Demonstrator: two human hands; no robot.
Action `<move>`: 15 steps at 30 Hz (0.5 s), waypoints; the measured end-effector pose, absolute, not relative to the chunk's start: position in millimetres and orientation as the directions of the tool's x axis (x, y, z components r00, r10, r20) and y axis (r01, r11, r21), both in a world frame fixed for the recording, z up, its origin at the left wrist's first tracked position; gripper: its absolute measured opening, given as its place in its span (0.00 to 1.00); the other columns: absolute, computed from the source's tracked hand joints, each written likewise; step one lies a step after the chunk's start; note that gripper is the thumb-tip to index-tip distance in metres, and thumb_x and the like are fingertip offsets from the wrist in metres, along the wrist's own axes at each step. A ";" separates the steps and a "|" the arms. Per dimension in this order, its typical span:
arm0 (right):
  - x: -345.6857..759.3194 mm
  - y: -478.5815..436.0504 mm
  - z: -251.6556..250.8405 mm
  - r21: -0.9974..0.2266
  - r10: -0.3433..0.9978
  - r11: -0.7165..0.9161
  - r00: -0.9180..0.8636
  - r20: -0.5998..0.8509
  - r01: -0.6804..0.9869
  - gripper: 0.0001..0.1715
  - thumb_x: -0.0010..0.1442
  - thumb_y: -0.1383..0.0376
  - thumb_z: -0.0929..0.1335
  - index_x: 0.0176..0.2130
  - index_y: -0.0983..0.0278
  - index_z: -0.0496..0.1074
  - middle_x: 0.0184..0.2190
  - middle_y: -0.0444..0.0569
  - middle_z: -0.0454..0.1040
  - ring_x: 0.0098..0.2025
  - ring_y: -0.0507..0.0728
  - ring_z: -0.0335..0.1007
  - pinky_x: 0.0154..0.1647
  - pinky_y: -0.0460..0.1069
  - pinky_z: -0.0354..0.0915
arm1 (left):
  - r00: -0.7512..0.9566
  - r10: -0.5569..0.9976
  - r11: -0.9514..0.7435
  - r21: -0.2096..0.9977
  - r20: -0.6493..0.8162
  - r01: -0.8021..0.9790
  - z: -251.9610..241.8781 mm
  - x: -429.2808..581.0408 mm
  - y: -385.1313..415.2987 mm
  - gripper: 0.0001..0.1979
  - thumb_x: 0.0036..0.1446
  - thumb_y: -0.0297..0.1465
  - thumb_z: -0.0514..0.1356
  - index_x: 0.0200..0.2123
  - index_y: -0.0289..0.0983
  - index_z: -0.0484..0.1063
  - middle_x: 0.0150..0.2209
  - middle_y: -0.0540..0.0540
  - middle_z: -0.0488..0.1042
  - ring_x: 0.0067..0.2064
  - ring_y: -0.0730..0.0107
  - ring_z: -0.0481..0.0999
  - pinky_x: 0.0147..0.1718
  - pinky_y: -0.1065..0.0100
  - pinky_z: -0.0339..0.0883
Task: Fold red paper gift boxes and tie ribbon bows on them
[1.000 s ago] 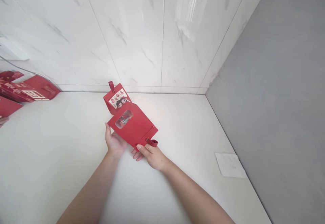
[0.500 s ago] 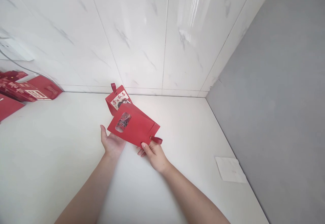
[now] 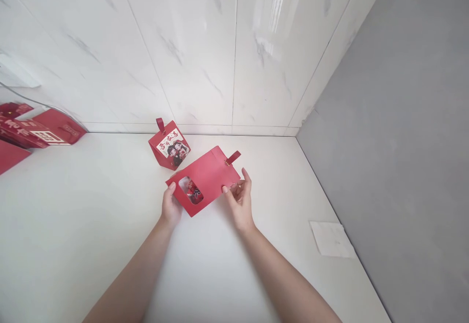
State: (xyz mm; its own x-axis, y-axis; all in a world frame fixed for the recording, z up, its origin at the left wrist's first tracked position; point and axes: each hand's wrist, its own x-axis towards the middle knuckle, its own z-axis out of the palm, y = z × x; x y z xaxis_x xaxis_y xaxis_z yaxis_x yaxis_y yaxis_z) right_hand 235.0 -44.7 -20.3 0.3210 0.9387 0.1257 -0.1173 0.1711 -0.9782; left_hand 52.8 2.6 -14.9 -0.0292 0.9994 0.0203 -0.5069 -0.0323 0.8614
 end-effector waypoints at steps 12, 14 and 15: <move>225.4 -55.2 2.7 -0.931 0.869 0.354 -0.400 0.291 0.090 0.24 0.61 0.53 0.68 0.55 0.57 0.67 0.56 0.52 0.70 0.57 0.66 0.65 0.58 0.62 0.63 | -0.023 0.982 -0.168 0.818 0.187 -0.550 0.0 66.6 -9.8 0.31 0.49 0.55 0.60 0.50 0.42 0.68 0.45 0.40 0.75 0.47 0.52 0.74 0.47 0.54 0.68; 225.9 -55.8 4.9 -0.939 0.850 0.345 -0.430 0.304 0.018 0.24 0.60 0.54 0.69 0.54 0.57 0.68 0.54 0.52 0.71 0.55 0.65 0.67 0.55 0.62 0.66 | -0.006 0.983 -0.159 0.822 0.186 -0.547 -1.0 67.9 -11.6 0.34 0.46 0.57 0.61 0.50 0.41 0.68 0.44 0.40 0.75 0.47 0.50 0.74 0.47 0.53 0.68; 226.1 -55.9 5.6 -0.939 0.844 0.345 -0.434 0.314 -0.008 0.25 0.59 0.55 0.70 0.54 0.57 0.68 0.54 0.52 0.71 0.55 0.65 0.67 0.55 0.61 0.66 | -0.003 0.988 -0.132 0.819 0.157 -0.559 -1.9 68.1 -11.9 0.35 0.44 0.58 0.63 0.49 0.41 0.69 0.44 0.39 0.75 0.47 0.49 0.74 0.47 0.52 0.68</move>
State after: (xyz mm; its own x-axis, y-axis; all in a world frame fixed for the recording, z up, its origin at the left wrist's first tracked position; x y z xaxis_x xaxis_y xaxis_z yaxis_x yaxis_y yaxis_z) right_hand 226.1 -55.9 5.6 -0.4345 0.8442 0.3140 -0.0080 0.3450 -0.9386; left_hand 68.1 -11.9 -1.9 -0.0028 0.9876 0.1571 -0.5587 -0.1318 0.8188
